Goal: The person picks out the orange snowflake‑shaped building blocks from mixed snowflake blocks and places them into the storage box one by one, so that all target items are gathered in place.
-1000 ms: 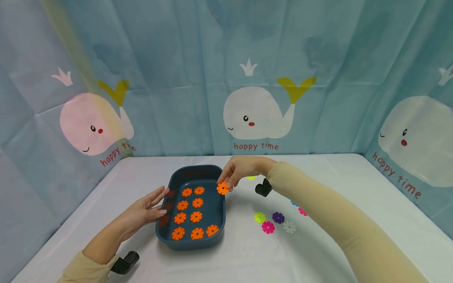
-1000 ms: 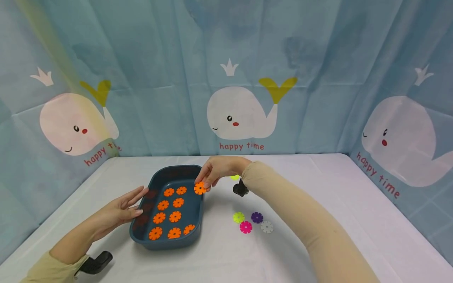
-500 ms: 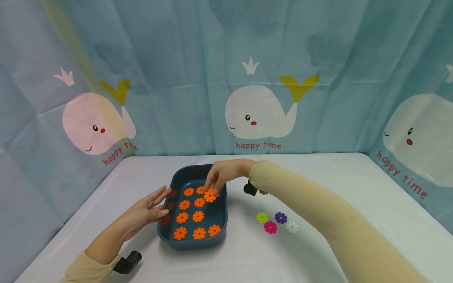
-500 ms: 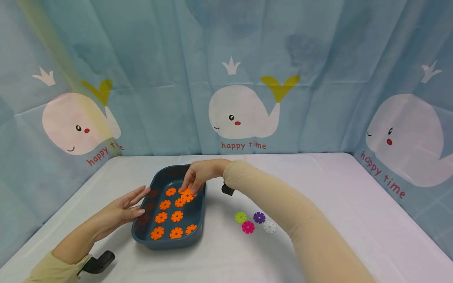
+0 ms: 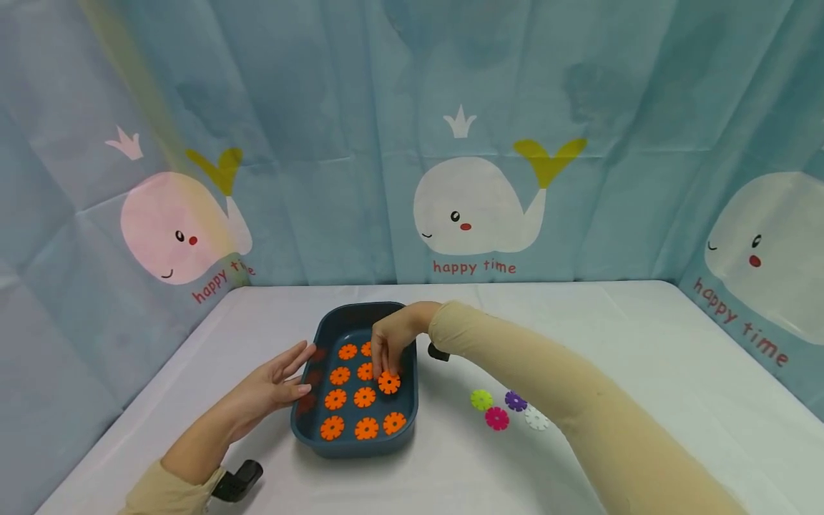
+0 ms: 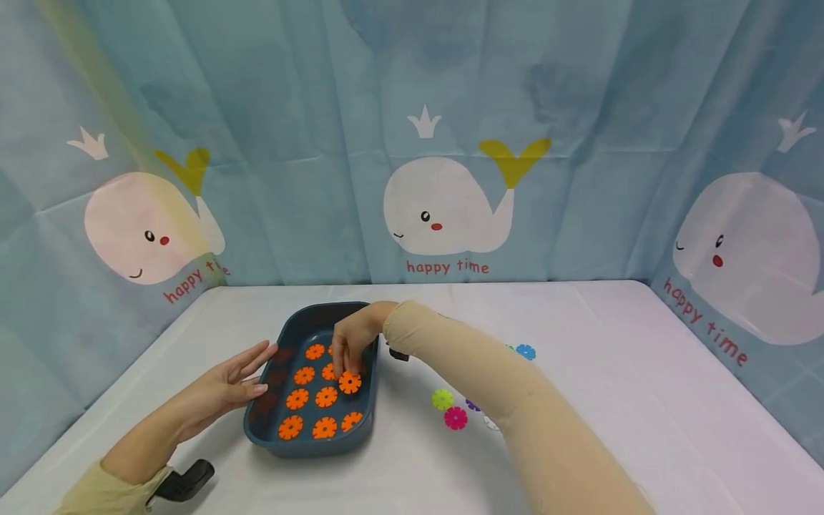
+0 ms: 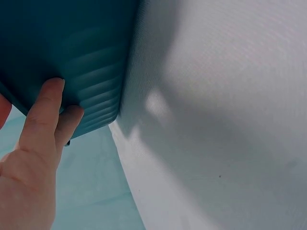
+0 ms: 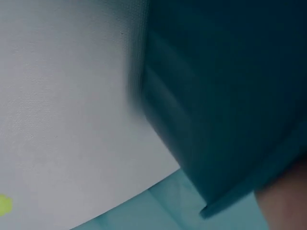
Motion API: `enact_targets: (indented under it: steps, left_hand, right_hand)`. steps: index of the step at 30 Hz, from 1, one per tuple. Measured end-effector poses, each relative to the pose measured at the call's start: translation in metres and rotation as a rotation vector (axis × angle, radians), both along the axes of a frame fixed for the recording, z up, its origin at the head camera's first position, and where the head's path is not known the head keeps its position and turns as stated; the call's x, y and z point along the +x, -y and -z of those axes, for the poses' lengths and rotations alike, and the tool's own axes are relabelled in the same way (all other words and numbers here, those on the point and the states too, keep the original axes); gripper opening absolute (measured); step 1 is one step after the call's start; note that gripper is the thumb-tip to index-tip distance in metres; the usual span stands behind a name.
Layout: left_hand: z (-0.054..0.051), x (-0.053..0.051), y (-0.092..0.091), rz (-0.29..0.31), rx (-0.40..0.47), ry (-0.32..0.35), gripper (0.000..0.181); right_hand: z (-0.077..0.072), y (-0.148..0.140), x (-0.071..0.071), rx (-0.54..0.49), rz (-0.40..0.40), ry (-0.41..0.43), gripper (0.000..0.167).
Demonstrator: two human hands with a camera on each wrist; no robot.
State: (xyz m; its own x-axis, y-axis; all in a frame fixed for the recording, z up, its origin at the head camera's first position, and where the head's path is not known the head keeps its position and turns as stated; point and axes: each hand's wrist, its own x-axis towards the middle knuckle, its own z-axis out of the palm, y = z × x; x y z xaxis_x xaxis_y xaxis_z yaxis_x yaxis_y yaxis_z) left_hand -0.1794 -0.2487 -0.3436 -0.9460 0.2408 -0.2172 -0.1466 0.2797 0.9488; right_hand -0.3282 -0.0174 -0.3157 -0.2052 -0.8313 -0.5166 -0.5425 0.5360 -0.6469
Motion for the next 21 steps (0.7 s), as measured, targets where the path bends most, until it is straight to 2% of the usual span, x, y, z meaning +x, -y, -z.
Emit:
enact_targets:
  steps: [5, 11, 15, 21]
  left_hand:
    - [0.0002, 0.0, 0.0, 0.002, -0.001, 0.004, 0.085]
    - [-0.0005, 0.0002, 0.0, 0.001, -0.007, 0.003, 0.085]
    - [-0.0004, 0.0001, -0.0006, -0.007, -0.005, 0.004, 0.084]
    - [0.0001, 0.0, -0.0004, -0.004, 0.006, -0.006, 0.084]
  right_hand:
    - [0.0047, 0.0068, 0.001, 0.097, -0.083, -0.061, 0.022]
    - [0.0039, 0.0094, 0.0043, 0.148, -0.113, -0.147, 0.025]
    - [0.0013, 0.0084, 0.0055, 0.126, -0.1, -0.199, 0.027]
    - [-0.0034, 0.0011, 0.0031, 0.001, -0.022, -0.148, 0.029]
